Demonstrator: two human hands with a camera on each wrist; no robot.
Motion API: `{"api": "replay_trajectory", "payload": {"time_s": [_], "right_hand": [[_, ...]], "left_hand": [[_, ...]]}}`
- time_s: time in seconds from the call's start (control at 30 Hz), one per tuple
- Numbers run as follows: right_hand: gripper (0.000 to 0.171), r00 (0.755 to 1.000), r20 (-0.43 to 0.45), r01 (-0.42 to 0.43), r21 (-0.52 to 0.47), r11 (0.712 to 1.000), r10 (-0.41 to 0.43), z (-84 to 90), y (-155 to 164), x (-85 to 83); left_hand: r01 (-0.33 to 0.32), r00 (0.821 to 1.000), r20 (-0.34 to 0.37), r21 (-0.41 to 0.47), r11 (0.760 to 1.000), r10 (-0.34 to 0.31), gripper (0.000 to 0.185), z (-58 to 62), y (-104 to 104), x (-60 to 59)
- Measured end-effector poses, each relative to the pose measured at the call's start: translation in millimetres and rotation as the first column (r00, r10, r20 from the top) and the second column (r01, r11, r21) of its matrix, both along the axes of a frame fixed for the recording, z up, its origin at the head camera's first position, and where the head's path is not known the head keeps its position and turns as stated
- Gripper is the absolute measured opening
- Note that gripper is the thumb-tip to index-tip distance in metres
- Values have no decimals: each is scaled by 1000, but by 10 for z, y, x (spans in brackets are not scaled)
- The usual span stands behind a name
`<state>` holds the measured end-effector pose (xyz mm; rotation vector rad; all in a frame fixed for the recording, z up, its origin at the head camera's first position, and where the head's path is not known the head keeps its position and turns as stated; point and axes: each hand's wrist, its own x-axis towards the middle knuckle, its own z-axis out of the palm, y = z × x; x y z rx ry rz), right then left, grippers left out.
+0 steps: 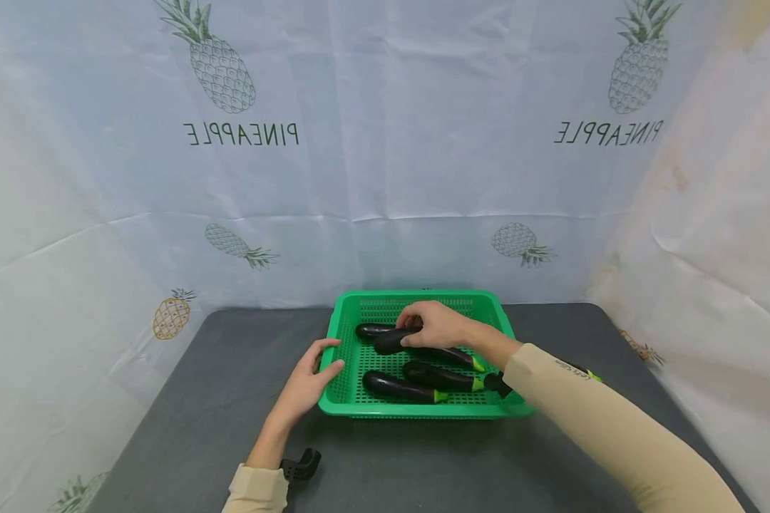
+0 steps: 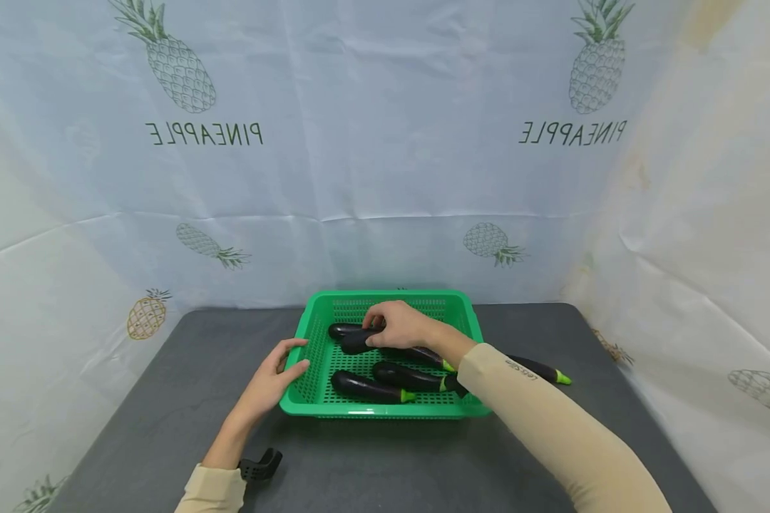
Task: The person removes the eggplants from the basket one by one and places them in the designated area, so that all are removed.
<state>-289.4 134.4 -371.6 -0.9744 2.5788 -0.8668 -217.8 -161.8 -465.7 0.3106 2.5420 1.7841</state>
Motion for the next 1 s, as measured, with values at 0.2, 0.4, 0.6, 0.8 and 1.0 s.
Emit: {"api": "replay_trajectory", "payload": {"time_s": [0.2,0.4,0.6,0.8,1.0], "right_hand": [[27,1000,-2,12,-19,1000,-12,129,95,103],[26,999,-40,-25,2,1000,25,197,186,215],[28,997,-62,-41,-8,999,41,279,282,346],[28,994,-104,-32,-30,999,29,368,394,457],[27,993,-121,5,-62,998,-13,435,541,580]], "left_hand": [[2,1000,0,-2,1000,-2,50,4,-2,-4],[4,1000,-4,-6,1000,-4,49,1,-3,-1],[6,1000,-6,4,1000,-6,47,-3,-25,18],[11,1000,-5,13,1000,-11,48,1,-28,19],[9,1000,-6,4,1000,-9,47,-3,-6,-7]]}}
